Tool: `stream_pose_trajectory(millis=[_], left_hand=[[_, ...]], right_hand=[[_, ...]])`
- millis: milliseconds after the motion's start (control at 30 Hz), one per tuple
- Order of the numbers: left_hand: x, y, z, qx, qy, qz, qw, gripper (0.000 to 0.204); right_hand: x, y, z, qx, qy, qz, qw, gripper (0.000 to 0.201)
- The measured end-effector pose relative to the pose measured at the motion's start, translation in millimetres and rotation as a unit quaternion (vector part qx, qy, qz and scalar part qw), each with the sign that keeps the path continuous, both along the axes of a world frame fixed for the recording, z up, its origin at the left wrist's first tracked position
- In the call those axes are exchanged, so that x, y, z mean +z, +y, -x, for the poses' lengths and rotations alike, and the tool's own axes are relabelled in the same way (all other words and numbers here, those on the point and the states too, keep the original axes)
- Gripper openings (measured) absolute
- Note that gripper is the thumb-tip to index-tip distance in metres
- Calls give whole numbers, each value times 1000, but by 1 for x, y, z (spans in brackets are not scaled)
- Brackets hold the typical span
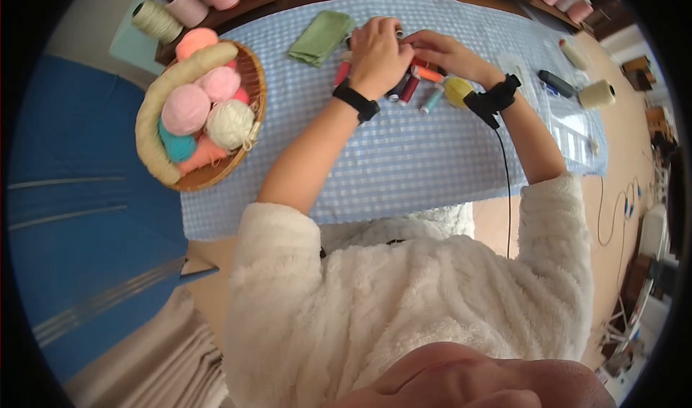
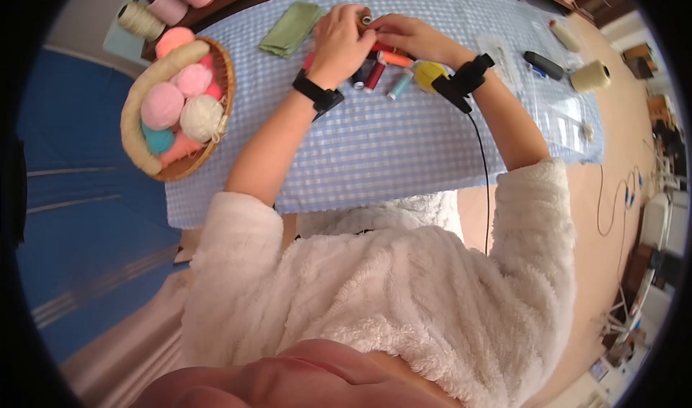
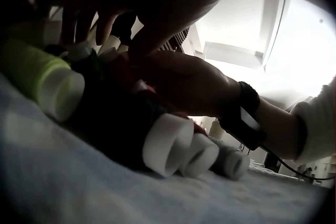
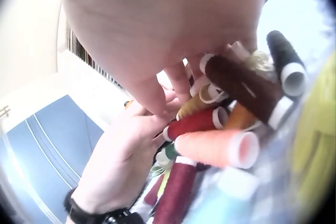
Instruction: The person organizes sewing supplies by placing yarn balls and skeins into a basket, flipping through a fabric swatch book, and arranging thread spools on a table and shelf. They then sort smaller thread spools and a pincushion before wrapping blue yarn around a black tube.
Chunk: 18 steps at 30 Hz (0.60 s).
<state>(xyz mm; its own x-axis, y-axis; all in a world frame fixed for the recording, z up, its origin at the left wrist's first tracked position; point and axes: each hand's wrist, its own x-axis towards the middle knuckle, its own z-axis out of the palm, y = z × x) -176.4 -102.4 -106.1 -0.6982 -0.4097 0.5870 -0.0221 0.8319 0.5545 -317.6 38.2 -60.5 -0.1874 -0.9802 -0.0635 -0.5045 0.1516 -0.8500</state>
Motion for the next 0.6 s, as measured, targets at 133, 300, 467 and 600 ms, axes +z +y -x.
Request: stream_pose_trajectory(millis=[133,300,467,600], left_hand=[[-23,0,2,15,-79,59,995,45],[-3,7,-9,-65,-215,106,969,55],[0,10,-4,-177,-139,73,972,60],[12,28,-9,-186,-154,159,957,65]], right_hand=[[-17,15,-26,13,344,158,926,57],[-20,48,-48,-12,434,66,899,75],[-34,75,-41,-58,371,61,925,88],[-39,94,-42,-65,308,100,944,85]])
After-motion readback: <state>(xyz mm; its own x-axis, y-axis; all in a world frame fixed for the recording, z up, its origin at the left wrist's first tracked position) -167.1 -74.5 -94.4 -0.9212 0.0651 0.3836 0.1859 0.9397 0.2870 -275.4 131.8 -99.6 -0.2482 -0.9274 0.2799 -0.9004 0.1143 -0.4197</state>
